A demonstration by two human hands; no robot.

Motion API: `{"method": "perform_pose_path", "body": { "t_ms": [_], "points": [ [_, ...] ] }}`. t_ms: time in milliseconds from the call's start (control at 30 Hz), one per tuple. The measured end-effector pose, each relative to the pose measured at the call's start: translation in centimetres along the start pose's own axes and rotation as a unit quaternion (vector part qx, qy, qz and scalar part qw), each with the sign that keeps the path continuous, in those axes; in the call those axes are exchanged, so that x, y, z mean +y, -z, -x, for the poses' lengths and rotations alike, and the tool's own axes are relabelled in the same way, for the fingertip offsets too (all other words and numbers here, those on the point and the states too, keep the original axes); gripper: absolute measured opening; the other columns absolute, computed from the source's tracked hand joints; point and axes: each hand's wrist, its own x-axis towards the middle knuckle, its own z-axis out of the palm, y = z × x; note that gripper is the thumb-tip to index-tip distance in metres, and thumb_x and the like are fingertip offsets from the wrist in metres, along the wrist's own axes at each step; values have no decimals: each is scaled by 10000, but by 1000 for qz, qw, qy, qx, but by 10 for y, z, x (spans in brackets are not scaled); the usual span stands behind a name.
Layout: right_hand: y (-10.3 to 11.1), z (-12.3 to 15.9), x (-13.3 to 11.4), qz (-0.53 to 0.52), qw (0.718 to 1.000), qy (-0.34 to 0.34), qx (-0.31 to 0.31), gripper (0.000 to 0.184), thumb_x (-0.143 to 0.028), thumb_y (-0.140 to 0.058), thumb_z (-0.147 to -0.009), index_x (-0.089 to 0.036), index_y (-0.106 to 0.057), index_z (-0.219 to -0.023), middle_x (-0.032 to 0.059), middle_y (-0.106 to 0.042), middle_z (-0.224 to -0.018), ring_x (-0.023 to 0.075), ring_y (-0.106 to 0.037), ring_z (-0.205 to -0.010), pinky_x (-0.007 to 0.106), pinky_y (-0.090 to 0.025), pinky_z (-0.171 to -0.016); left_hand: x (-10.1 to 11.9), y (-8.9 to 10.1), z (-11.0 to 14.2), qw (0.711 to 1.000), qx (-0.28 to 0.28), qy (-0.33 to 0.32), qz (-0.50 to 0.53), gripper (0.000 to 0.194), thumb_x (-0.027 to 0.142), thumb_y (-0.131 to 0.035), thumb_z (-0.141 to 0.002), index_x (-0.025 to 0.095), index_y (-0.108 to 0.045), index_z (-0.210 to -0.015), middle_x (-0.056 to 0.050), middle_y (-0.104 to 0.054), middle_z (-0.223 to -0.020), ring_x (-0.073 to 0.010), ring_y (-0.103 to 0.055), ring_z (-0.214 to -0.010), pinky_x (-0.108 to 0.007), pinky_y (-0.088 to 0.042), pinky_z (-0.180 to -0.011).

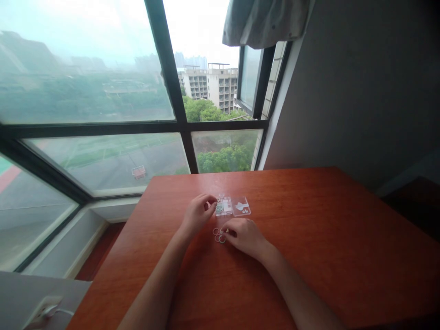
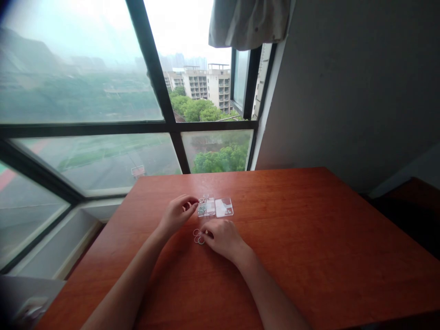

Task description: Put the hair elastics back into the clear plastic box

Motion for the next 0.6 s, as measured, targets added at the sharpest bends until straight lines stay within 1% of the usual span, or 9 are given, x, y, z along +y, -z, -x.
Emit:
{"method": "perform_pose_path", "body": {
  "t_ms": [100,200,267,333,433,500,600],
  "points": [
    [5,-2,3,-28,997,-40,55,113,-270,-607,-868,-221,-706,-845,7,-704,-775,144,-611,-696,228,-402,-651,7,-1,1,999,-31,-11,36,113,212,-563,-838,161,-665,-835,-19,-652,-771,-100,-529,-623,-205,-419,-593],
    [9,-4,8,-52,991,-65,106,130,-285,-595,-875,-219,-705,-860,1,-682,-720,142,-590,-659,226,-394,-626,15,-2,3,992,-93,-32,81,120,197,-564,-833,162,-676,-860,-14,-654,-769,-95,-533,-633,-191,-416,-586],
    [10,-4,11,-55,988,-75,125,134,-295,-597,-872,-217,-706,-860,-2,-670,-700,142,-584,-645,226,-386,-613,18,-3,5,984,-139,-44,99,130,186,-561,-830,164,-683,-869,-11,-653,-771,-90,-529,-629,-184,-408,-575],
    [10,-4,12,-53,987,-79,129,127,-289,-601,-864,-216,-705,-849,-3,-666,-694,143,-585,-644,228,-381,-611,20,-5,6,981,-160,-49,100,130,169,-561,-821,162,-687,-850,-7,-643,-750,-89,-524,-623,-183,-400,-567],
    [9,-3,11,-51,988,-79,125,120,-278,-600,-859,-219,-703,-840,-1,-671,-701,146,-593,-653,229,-389,-630,20,-8,7,984,-153,-50,78,119,141,-568,-796,162,-684,-811,-3,-633,-721,-95,-525,-630,-189,-395,-574],
    [9,-3,10,-50,987,-89,125,117,-279,-599,-857,-225,-701,-870,-1,-675,-700,148,-598,-650,228,-396,-637,17,-9,7,986,-144,-54,66,122,132,-564,-793,167,-680,-807,-2,-637,-727,-99,-529,-639,-194,-396,-585],
    [9,-3,11,-38,983,-127,125,120,-264,-618,-832,-238,-692,-922,-4,-681,-696,154,-609,-652,228,-401,-638,12,-13,5,992,-104,-52,52,123,134,-558,-799,172,-673,-815,-7,-641,-753,-103,-532,-652,-201,-401,-603]
  ]
}}
